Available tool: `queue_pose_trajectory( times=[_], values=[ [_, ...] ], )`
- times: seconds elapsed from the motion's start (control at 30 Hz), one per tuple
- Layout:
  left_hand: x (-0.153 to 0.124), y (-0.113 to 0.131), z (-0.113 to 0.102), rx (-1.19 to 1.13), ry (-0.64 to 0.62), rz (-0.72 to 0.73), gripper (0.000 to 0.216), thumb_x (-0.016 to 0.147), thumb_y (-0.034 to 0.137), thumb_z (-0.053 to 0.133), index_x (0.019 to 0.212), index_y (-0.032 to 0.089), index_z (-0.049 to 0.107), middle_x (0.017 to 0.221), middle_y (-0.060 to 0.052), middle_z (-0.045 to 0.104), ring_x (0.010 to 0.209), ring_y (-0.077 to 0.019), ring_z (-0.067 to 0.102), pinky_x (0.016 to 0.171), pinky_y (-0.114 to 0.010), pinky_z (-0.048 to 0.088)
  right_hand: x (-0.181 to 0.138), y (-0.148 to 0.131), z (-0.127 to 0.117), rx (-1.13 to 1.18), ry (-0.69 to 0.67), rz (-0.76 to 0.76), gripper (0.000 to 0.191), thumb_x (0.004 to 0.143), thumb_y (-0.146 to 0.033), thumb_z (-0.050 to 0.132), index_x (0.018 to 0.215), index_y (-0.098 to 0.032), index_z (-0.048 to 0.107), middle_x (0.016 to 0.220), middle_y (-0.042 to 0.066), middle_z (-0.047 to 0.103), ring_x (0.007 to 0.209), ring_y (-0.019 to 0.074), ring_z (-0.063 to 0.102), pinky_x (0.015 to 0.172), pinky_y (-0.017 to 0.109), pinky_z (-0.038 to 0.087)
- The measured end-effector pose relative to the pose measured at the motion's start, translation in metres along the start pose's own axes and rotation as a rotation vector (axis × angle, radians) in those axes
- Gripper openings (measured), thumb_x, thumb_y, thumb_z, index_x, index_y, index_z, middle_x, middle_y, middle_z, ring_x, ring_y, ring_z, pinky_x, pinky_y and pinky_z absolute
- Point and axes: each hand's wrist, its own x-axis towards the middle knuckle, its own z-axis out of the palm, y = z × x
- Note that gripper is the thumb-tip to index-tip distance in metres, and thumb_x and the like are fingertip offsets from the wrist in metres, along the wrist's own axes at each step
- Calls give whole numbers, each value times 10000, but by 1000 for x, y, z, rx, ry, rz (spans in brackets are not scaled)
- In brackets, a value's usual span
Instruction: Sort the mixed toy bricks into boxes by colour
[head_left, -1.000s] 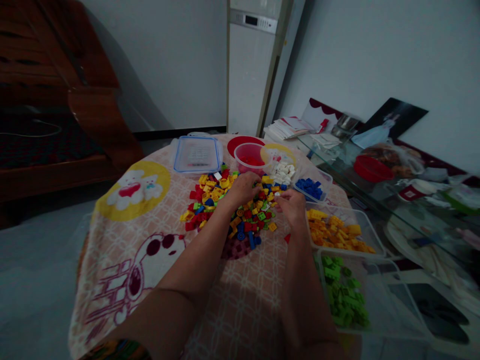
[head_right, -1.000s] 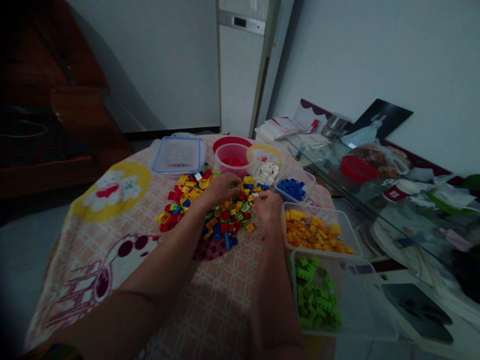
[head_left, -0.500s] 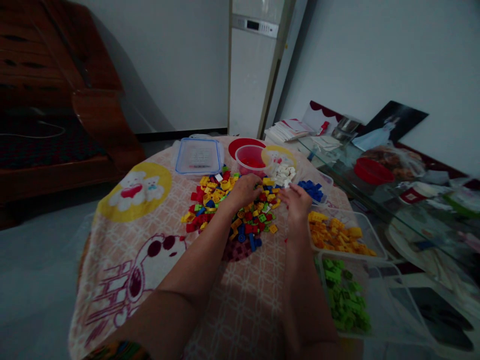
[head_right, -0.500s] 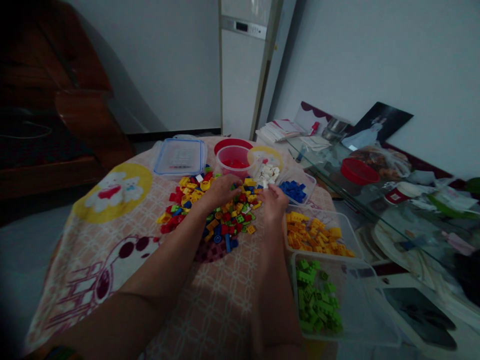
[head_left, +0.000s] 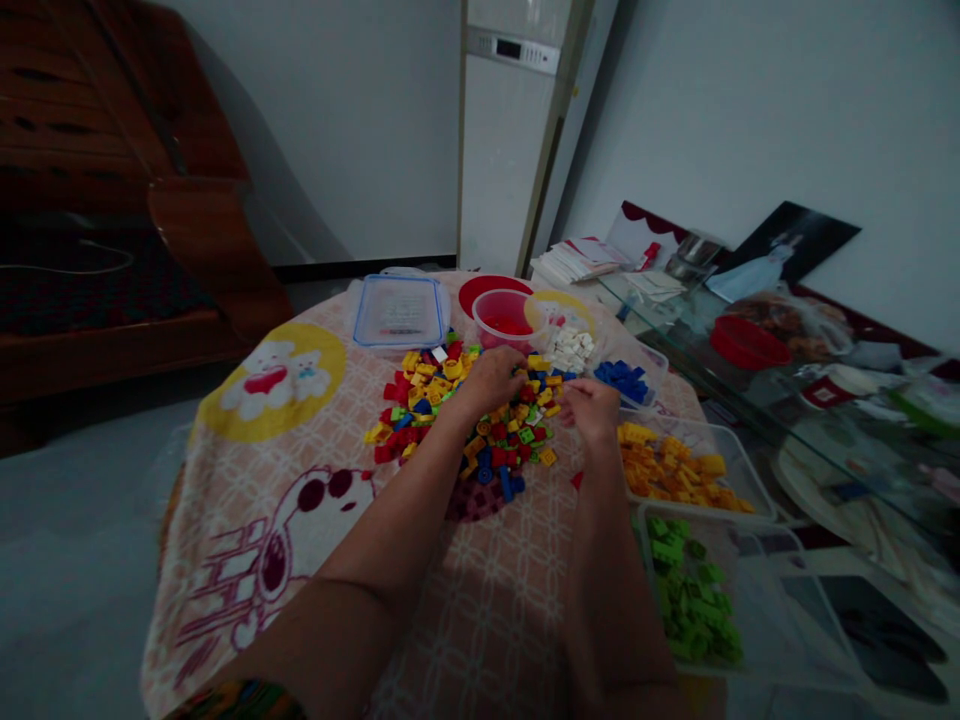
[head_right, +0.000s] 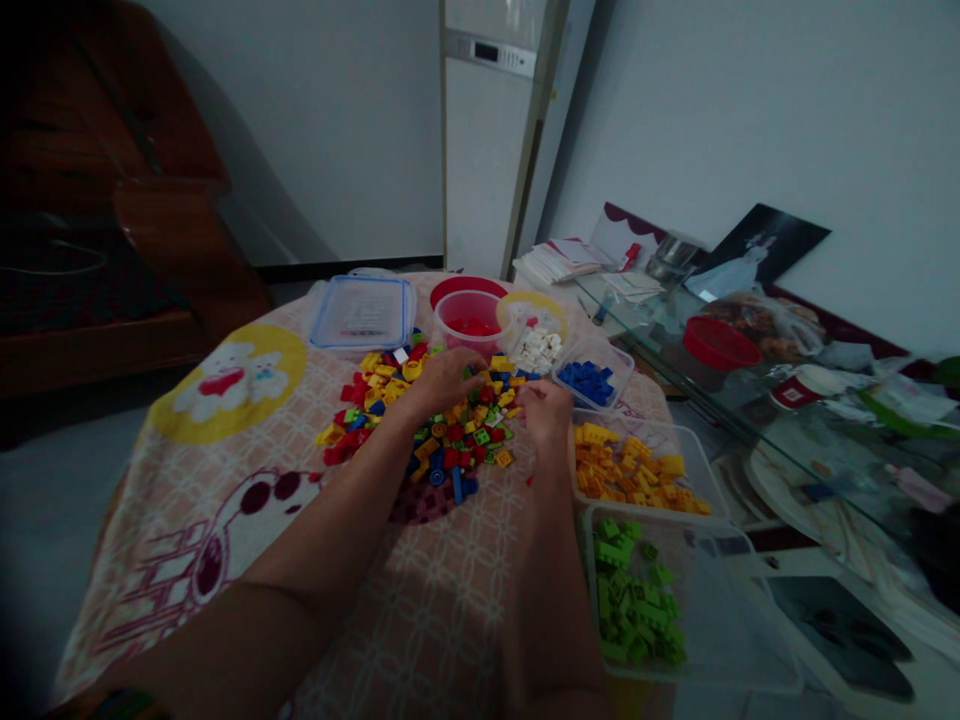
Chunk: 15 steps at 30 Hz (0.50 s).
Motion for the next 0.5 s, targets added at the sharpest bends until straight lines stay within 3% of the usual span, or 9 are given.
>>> queue_pose_trajectory(
  times=[0.17, 0.33, 0.5],
  values=[
    [0, 1, -2, -13, 2, -11, 232, 852, 194, 632, 1046, 160, 755, 1121, -104, 757, 1093, -257, 690, 1036, -400, 534, -9, 1, 2, -470, -313, -24, 201, 818, -215, 586, 816, -187, 785, 593, -2, 678, 443, 116, 581, 495, 216, 456],
    [-1, 1, -1, 6, -12, -9, 241, 864, 216, 622, 1065, 172, 747, 1126, -97, 755, 1094, -253, 687, 1043, -402, 528, -12, -2, 7, -712, -291, -119, 222, 820, -179, 649, 949, -220, 826, 734, 27, 752, 690, 156, 696, 697, 240, 504],
    [-1, -1, 1, 15, -15, 7, 259, 864, 210, 610, 1085, 171, 739, 1144, -100, 751, 1101, -250, 685, 1043, -392, 521, -16, -10, 11, -818, -318, -137, 185, 799, -242, 754, 970, -205, 814, 905, 48, 785, 865, 181, 716, 741, 244, 479]
  ],
)
